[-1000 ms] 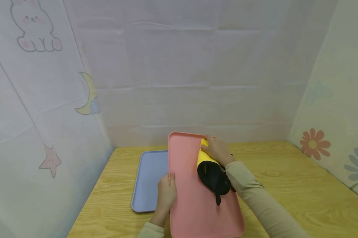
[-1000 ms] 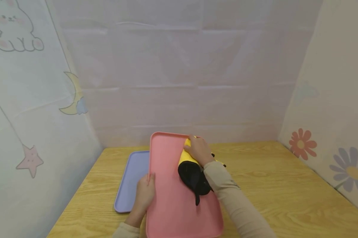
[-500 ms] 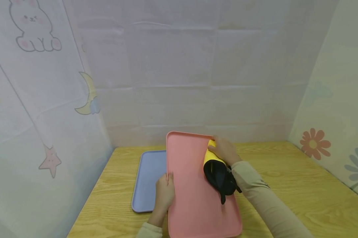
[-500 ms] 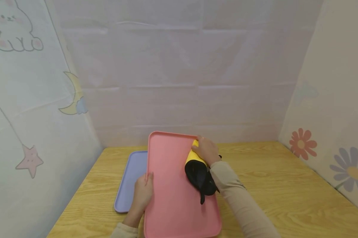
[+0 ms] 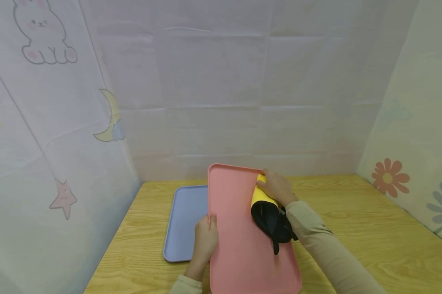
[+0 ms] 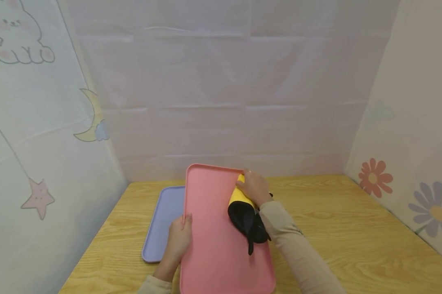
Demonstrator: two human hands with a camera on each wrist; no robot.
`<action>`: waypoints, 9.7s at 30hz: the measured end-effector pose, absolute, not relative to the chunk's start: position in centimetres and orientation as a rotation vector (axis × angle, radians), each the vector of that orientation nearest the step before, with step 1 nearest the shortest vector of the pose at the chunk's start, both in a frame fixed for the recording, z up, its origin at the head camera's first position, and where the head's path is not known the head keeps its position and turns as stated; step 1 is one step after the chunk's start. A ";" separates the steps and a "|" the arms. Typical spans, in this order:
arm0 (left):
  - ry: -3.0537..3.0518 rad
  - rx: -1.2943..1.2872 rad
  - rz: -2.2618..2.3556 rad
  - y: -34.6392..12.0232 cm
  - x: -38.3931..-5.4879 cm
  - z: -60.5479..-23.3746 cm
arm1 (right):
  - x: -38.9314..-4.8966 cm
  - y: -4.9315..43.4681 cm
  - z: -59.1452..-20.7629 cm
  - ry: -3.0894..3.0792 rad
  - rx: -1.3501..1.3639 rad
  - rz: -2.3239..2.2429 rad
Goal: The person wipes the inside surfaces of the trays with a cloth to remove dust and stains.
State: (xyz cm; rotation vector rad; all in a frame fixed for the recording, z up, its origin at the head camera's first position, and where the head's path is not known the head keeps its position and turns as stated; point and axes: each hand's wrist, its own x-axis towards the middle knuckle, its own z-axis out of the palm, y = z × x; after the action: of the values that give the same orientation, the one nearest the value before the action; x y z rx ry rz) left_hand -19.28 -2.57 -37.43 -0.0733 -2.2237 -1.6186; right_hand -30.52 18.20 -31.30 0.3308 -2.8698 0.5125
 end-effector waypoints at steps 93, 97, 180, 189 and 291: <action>-2.268 -0.106 -1.630 -2.6 -19.3 -37.2 | -30.7 20.4 -33.6 -2.962 0.356 0.361; -2.272 -0.110 -1.649 -2.5 -19.4 -37.3 | -30.5 20.3 -33.6 -2.959 0.345 0.365; -2.273 -0.053 -1.608 -2.6 -19.8 -37.1 | -28.9 17.4 -33.7 -2.871 0.490 0.409; -2.231 -0.057 -1.563 -3.4 -19.6 -36.8 | -29.0 18.7 -34.7 -2.915 0.430 0.340; -2.101 0.032 -1.629 -2.9 -20.3 -37.2 | -26.9 14.7 -34.2 -2.755 0.618 0.486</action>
State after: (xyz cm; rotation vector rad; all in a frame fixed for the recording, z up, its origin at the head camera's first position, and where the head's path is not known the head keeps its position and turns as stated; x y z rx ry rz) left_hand -20.28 -2.88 -37.18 0.0315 -2.1010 -1.6289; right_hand -26.85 14.68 -34.21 0.6175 -2.7552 0.4865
